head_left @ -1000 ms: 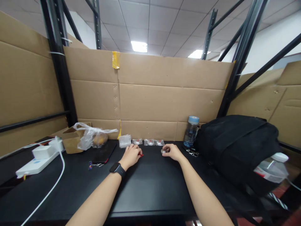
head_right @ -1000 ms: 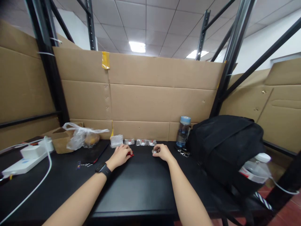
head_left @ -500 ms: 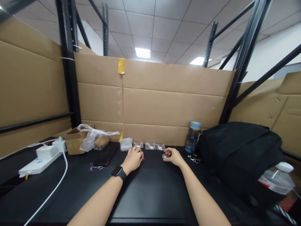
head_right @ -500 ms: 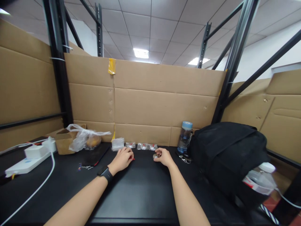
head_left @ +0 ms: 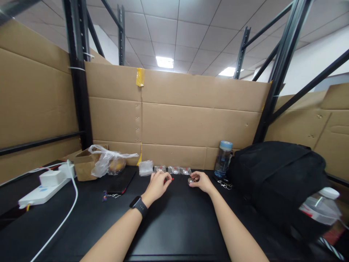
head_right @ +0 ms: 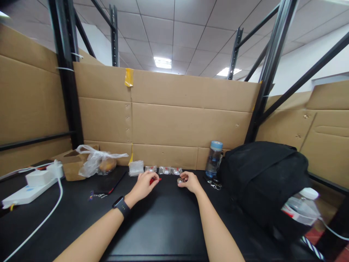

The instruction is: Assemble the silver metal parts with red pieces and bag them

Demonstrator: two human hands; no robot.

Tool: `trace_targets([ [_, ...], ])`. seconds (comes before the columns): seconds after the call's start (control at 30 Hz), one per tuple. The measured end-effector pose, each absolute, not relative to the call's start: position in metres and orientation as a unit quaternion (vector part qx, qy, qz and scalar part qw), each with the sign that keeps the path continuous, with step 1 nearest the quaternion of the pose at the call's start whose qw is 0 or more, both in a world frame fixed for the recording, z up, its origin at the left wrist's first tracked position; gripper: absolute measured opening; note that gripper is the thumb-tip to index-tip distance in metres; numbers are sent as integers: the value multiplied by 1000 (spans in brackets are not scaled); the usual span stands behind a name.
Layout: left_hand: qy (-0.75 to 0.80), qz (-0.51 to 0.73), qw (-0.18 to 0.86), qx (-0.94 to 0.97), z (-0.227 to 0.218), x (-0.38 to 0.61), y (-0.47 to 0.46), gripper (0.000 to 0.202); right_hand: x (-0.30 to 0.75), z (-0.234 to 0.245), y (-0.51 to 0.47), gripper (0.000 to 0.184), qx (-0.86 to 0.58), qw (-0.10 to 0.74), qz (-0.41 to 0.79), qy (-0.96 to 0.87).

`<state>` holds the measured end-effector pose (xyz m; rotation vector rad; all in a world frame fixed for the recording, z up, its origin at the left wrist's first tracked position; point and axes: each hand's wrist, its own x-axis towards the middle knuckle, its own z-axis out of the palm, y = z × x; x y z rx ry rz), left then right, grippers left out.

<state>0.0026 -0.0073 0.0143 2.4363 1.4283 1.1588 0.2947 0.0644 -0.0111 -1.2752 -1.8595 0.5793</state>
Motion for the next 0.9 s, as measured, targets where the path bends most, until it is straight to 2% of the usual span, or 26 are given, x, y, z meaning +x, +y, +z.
trace_targets([
  [0.2, 491, 379, 71, 781, 14, 6, -7, 5, 287, -9, 65, 43, -465, 474, 295, -687],
  [0.4, 506, 382, 74, 770, 15, 4, -6, 14, 278, -1, 59, 40, -463, 533, 317, -633],
  [0.57, 507, 387, 64, 767, 18, 3, -8, 14, 276, 6, 53, 39, -451, 526, 338, -637],
  [0.7, 505, 399, 60, 763, 19, 3, -9, 14, 272, 12, 45, 48, -463, 516, 357, -625],
  [0.9, 507, 415, 43, 755, 18, 5, -9, 15, 252, 18, 30, 60, -393, 486, 444, -643],
])
